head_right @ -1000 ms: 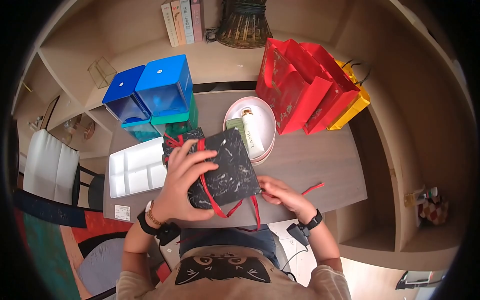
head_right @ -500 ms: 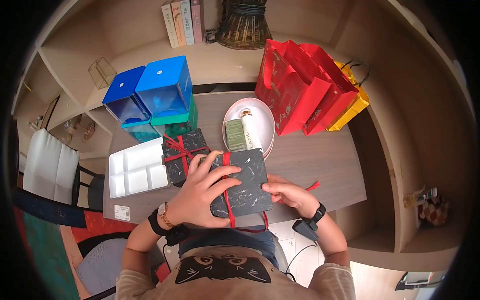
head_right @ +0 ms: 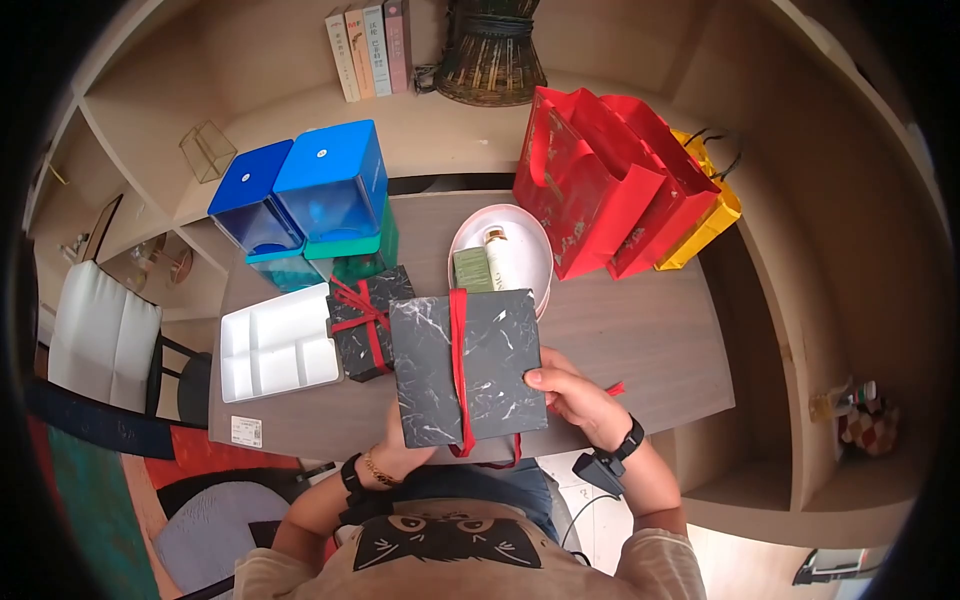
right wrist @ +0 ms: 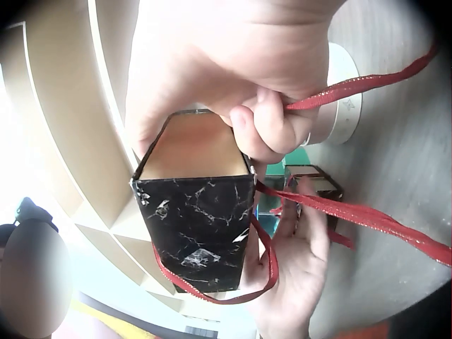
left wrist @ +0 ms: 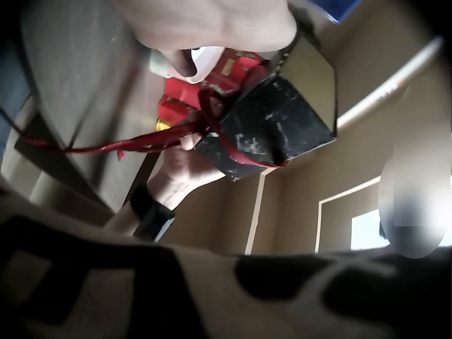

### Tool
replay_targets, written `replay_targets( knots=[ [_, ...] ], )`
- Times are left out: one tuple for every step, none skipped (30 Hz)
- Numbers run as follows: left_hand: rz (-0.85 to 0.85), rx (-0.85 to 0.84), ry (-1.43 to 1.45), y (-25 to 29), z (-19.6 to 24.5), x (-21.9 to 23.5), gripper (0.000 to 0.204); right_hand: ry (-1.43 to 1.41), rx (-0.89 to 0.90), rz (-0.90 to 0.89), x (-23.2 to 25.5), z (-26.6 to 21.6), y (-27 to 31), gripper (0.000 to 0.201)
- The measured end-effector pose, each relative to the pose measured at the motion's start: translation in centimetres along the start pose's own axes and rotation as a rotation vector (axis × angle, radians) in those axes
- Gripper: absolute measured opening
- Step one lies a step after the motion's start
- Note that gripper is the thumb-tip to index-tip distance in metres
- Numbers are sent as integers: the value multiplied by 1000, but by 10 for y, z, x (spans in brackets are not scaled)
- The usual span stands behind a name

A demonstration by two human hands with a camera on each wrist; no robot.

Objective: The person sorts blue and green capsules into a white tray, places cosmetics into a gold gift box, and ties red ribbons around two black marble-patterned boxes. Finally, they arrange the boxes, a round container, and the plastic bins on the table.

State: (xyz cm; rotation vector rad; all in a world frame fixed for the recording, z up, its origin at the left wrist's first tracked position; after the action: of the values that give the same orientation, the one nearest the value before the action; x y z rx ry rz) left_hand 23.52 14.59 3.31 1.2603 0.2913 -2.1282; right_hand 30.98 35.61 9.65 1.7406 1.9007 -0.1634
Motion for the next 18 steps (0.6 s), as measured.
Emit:
replay_targets(
  knots=[
    [-37,28,17,0,-12,5,40,12,-5,0,-2,0,-1,84],
    [-78,64,55,-3,-23,10,40,-6,-3,10,-3,1,-3,84],
    [-110,106,69,-4,-27,14,39,-23,0,19,-5,4,-4,84],
    [-126,163,80,-7,-29,18,38,-40,3,29,-7,5,-4,84],
    [-122,224,72,-9,-31,23,37,-27,4,5,-9,3,-4,84],
    [-118,286,54,-12,-29,28,37,-15,5,-19,-12,0,-3,84],
    [-113,334,12,-13,-25,34,36,-4,8,-42,-14,-2,-2,83],
    [-100,379,-45,-15,-20,40,35,7,7,-53,-11,-1,-1,83],
    [-99,405,-135,-15,-11,43,35,17,5,-63,-5,2,1,83],
    [-100,430,-244,-14,1,44,34,27,3,-73,0,4,4,82],
    [-99,450,-383,-13,14,42,33,68,-14,-79,5,6,8,82],
    [-117,456,-525,-12,32,35,29,109,-32,-86,10,7,11,81],
    [-135,461,-667,-10,49,28,25,150,-50,-96,11,9,12,81],
    [-150,465,-809,-6,65,18,22,144,-38,-75,10,12,12,77],
    [-150,400,-894,-2,73,10,22,137,-27,-54,8,15,13,74],
    [-152,335,-979,1,79,3,22,131,-15,-32,7,17,13,71],
    [-155,270,-1065,4,86,-3,23,146,-19,-27,12,20,14,70],
    [-131,280,-1090,6,96,-6,23,162,-22,-21,21,24,15,69]
  ],
)
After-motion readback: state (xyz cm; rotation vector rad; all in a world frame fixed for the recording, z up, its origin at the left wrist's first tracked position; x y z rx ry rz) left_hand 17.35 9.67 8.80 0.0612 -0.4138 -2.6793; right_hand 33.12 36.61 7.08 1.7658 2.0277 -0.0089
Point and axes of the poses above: each hand's wrist, its own y-axis away from the middle knuckle, its own x-axis out of the back of the hand, z = x × y, the point moved 2 cm from there along -y, towards the middle knuckle, and after that the axes turned 7 degrees about -z, right-handed, at the moved point
